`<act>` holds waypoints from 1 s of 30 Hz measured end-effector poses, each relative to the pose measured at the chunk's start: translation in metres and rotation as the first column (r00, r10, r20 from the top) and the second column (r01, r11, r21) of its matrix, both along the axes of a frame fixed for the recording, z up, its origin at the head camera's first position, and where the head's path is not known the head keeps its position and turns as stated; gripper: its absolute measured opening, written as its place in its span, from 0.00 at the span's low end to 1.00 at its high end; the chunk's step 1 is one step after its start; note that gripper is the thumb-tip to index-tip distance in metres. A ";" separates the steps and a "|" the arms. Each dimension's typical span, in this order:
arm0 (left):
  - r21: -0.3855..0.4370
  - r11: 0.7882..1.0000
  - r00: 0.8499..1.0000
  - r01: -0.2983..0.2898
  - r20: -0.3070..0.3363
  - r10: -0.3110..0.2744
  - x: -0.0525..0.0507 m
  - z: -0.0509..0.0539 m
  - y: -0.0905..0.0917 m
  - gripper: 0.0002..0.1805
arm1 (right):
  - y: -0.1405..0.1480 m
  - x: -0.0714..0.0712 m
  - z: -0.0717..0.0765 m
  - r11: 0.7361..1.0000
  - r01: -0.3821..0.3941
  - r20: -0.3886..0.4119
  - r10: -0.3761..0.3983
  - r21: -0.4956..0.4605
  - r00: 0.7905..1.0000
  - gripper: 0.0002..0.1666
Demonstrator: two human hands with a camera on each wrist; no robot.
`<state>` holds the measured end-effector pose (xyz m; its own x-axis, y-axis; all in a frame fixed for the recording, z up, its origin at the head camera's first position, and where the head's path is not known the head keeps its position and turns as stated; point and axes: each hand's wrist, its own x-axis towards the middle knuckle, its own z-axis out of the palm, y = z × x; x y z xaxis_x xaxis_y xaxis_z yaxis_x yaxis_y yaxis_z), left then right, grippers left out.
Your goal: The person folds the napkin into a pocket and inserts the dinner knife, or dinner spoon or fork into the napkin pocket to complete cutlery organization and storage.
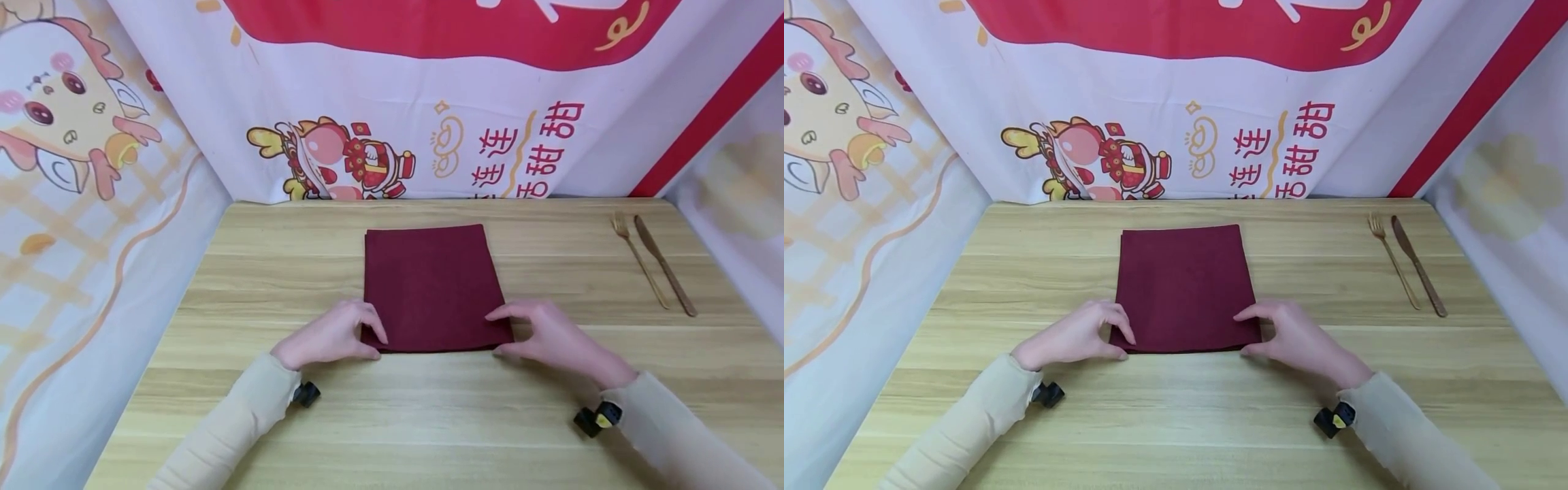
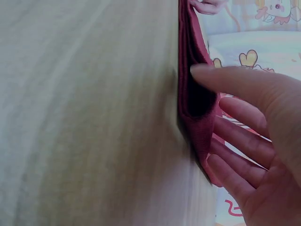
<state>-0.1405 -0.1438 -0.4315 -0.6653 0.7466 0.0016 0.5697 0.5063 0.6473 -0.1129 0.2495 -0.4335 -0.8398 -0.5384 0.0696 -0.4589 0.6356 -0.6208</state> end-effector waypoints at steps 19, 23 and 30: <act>0.015 0.999 0.999 0.035 0.006 -0.035 -0.004 0.007 -0.005 0.11 | 0.006 0.002 -0.007 0.996 -0.018 -0.060 0.013 -0.088 0.998 0.18; 0.011 0.999 0.999 0.035 0.031 -0.036 -0.005 0.007 -0.006 0.11 | 0.007 0.001 -0.006 0.994 -0.046 -0.056 0.041 -0.101 0.998 0.19; -0.004 1.000 0.998 0.028 0.050 -0.028 -0.008 0.007 -0.004 0.10 | 0.010 0.000 -0.004 0.996 -0.069 0.039 0.071 -0.049 0.997 0.17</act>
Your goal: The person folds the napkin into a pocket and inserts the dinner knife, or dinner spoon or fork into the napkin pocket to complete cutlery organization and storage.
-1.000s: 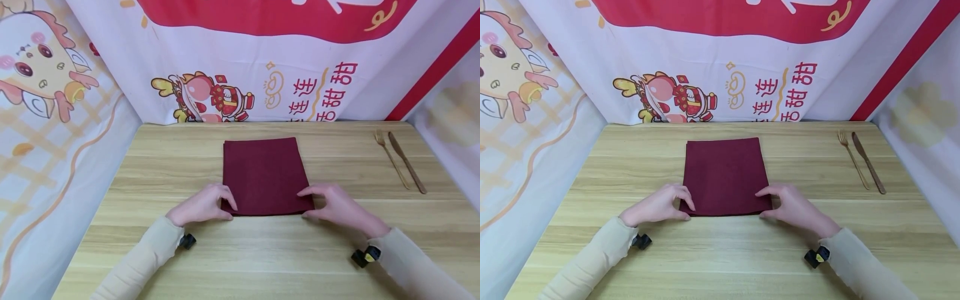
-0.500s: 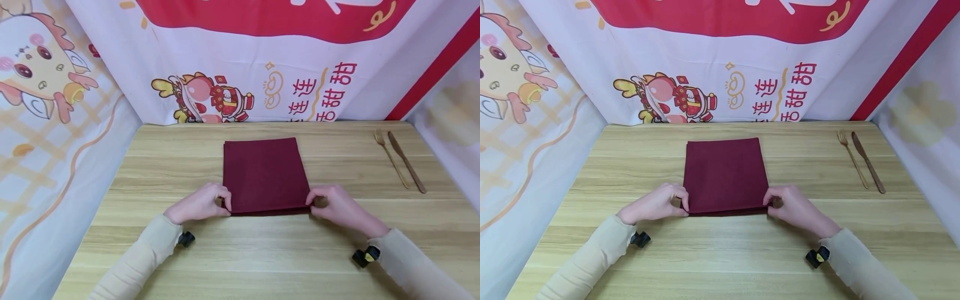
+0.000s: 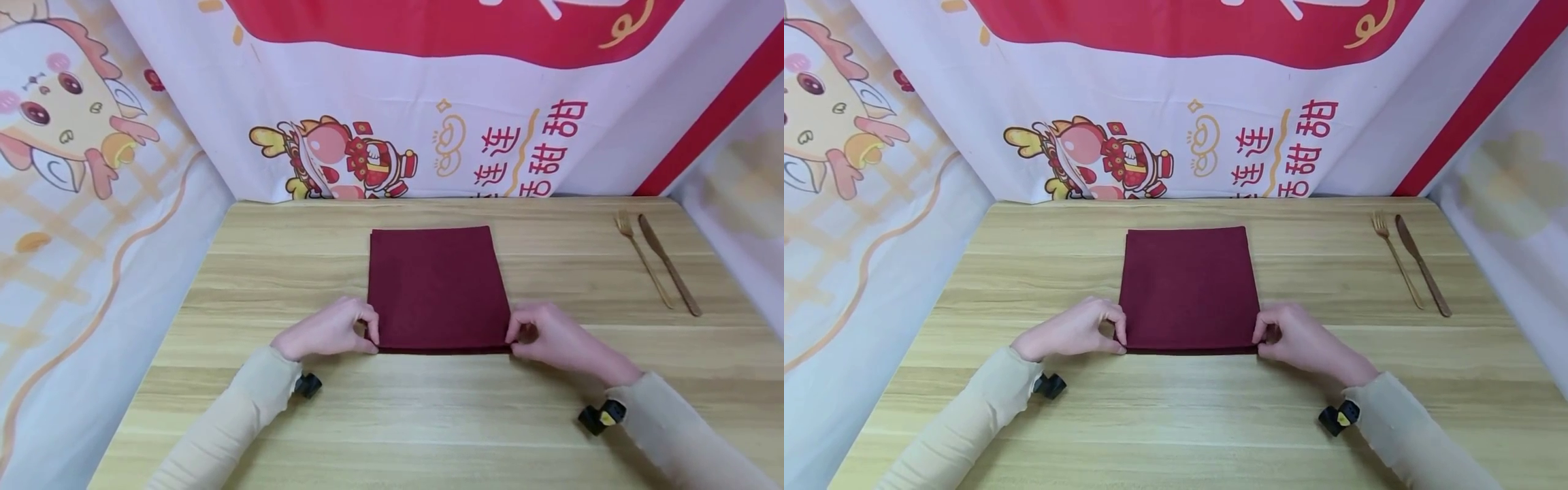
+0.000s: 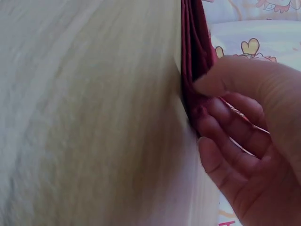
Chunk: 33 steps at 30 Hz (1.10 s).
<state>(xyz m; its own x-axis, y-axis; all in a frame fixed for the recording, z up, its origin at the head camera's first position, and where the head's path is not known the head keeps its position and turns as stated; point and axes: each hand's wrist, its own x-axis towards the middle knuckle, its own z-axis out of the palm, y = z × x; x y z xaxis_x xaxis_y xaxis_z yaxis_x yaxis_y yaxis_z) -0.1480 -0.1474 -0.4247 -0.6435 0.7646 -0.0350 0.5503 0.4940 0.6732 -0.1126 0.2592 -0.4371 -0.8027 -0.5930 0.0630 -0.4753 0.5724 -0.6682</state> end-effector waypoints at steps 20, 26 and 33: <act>0.016 0.996 0.996 -0.087 0.039 0.086 -0.002 0.011 0.006 0.15 | 0.016 0.005 0.010 0.983 0.169 0.014 -0.169 -0.068 0.986 0.08; 0.077 0.983 0.986 -0.165 0.005 0.165 -0.025 0.026 0.006 0.21 | 0.016 0.002 0.015 0.968 0.246 0.040 -0.244 -0.041 0.969 0.20; 0.121 0.966 0.970 -0.228 -0.055 0.236 -0.057 0.037 0.012 0.25 | 0.012 0.002 0.010 0.958 0.285 0.077 -0.283 -0.020 0.956 0.27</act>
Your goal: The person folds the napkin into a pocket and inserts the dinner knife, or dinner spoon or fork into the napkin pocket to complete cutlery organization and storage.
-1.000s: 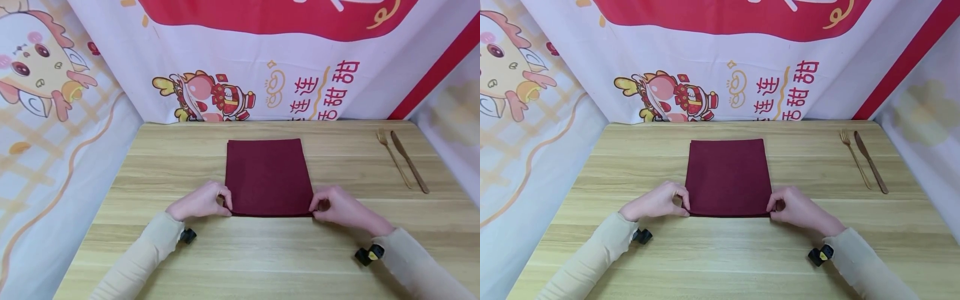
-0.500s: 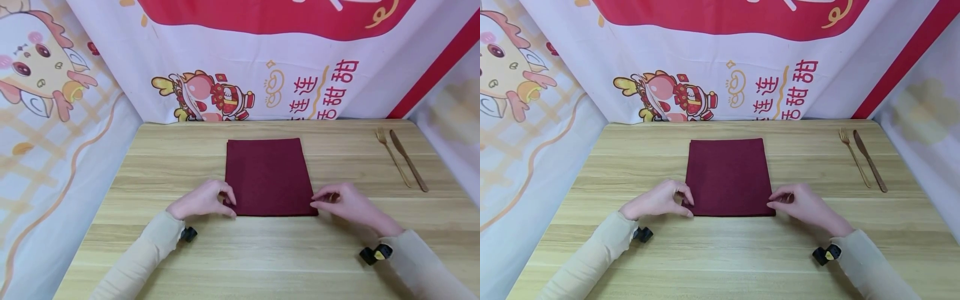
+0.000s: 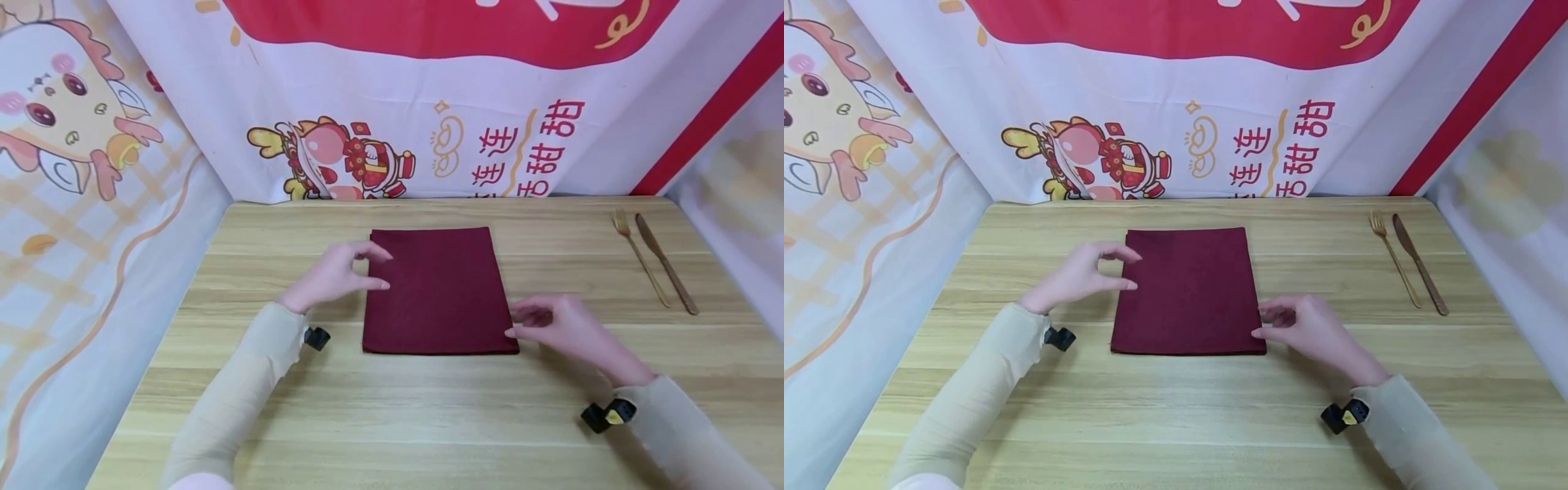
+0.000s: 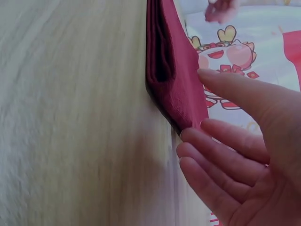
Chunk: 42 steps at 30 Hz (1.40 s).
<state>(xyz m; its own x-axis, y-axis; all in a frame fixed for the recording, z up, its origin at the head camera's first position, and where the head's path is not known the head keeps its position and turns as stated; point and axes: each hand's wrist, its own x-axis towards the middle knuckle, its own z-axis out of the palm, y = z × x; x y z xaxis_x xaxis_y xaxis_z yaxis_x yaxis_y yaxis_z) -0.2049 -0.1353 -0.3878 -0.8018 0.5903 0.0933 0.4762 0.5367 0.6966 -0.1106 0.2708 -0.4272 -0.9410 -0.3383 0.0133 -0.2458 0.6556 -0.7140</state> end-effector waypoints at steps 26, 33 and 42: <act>-0.049 0.967 0.964 -0.252 0.078 0.255 -0.093 -0.033 0.000 0.22 | -0.011 0.006 -0.003 0.991 0.062 0.096 -0.074 0.122 0.993 0.10; -0.155 0.957 0.963 -0.247 0.068 0.260 -0.095 -0.045 0.005 0.19 | -0.015 0.006 -0.003 0.989 0.065 0.117 -0.081 0.134 0.990 0.10; -0.209 0.947 0.965 -0.243 0.047 0.258 -0.097 -0.041 0.012 0.17 | -0.014 0.003 0.000 0.988 0.036 0.165 -0.061 0.147 0.984 0.09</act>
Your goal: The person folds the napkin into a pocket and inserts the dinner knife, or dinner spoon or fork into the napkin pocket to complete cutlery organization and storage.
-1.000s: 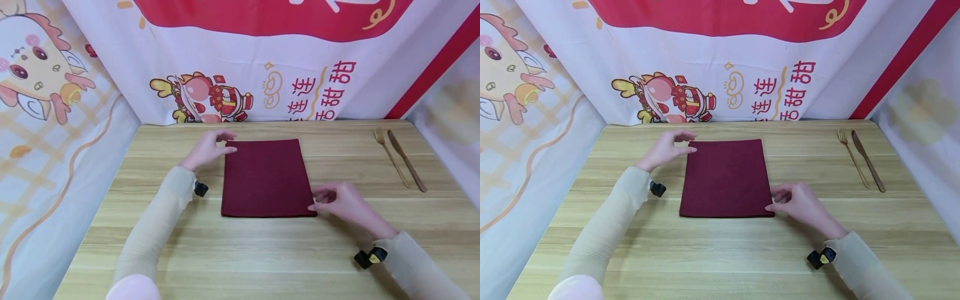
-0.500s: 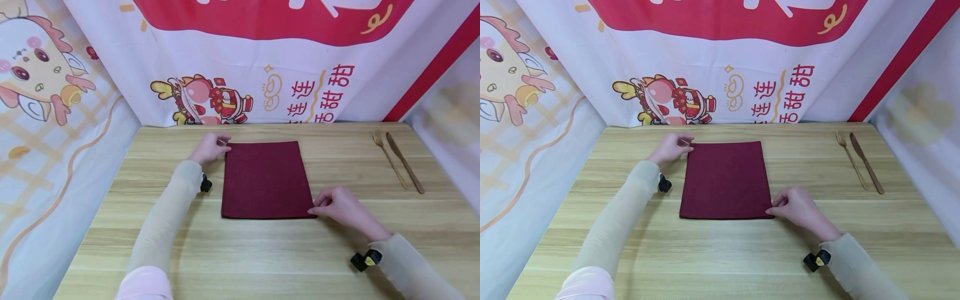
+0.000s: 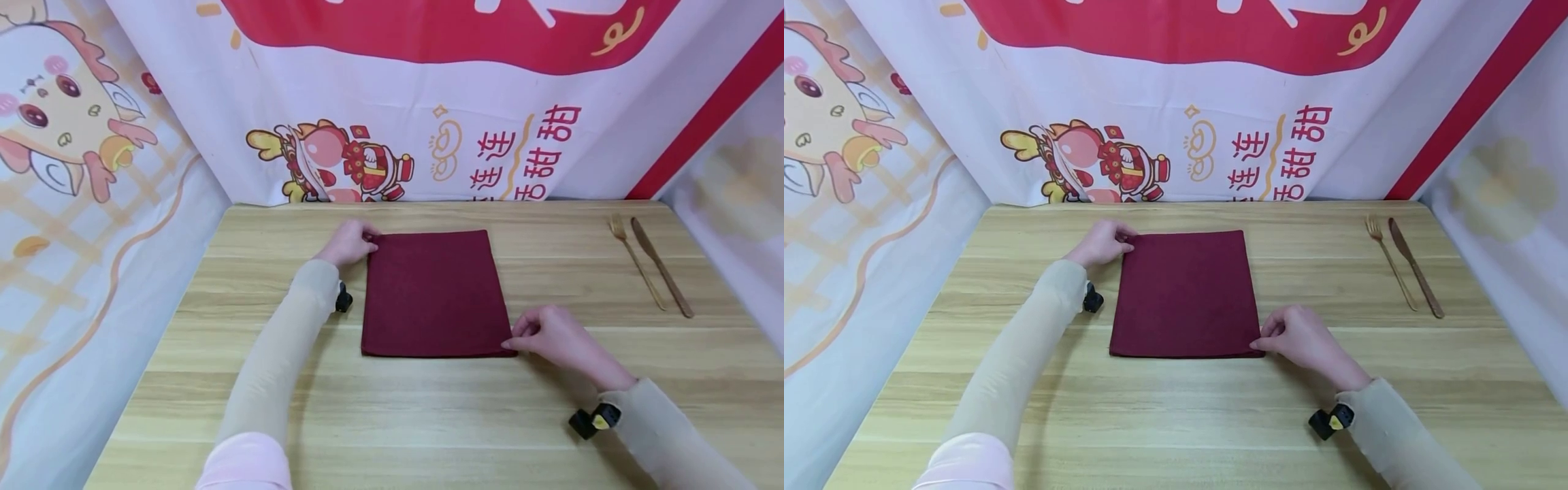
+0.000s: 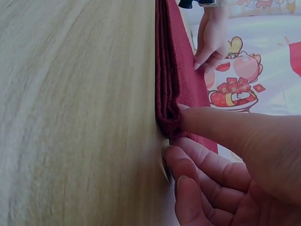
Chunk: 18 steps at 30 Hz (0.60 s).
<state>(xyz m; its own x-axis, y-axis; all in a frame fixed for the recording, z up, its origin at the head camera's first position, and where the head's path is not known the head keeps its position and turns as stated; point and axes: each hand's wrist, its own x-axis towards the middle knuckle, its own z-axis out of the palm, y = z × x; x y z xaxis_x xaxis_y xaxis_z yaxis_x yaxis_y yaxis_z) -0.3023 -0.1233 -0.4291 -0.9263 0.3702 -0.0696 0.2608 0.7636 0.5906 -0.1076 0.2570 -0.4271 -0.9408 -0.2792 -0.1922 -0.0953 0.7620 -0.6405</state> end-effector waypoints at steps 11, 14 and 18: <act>0.054 0.997 0.998 -0.058 -0.019 0.059 0.003 -0.002 0.004 0.09 | 0.003 -0.002 -0.005 0.997 -0.034 -0.031 0.032 -0.067 0.999 0.09; 0.074 0.994 0.997 -0.075 -0.024 0.077 0.005 -0.003 0.004 0.07 | 0.004 -0.002 -0.007 0.996 -0.043 -0.035 0.040 -0.084 0.999 0.09; 0.096 0.992 0.995 -0.081 -0.041 0.086 0.008 -0.005 0.004 0.06 | 0.005 -0.002 -0.010 0.993 -0.040 -0.025 0.037 -0.110 0.999 0.09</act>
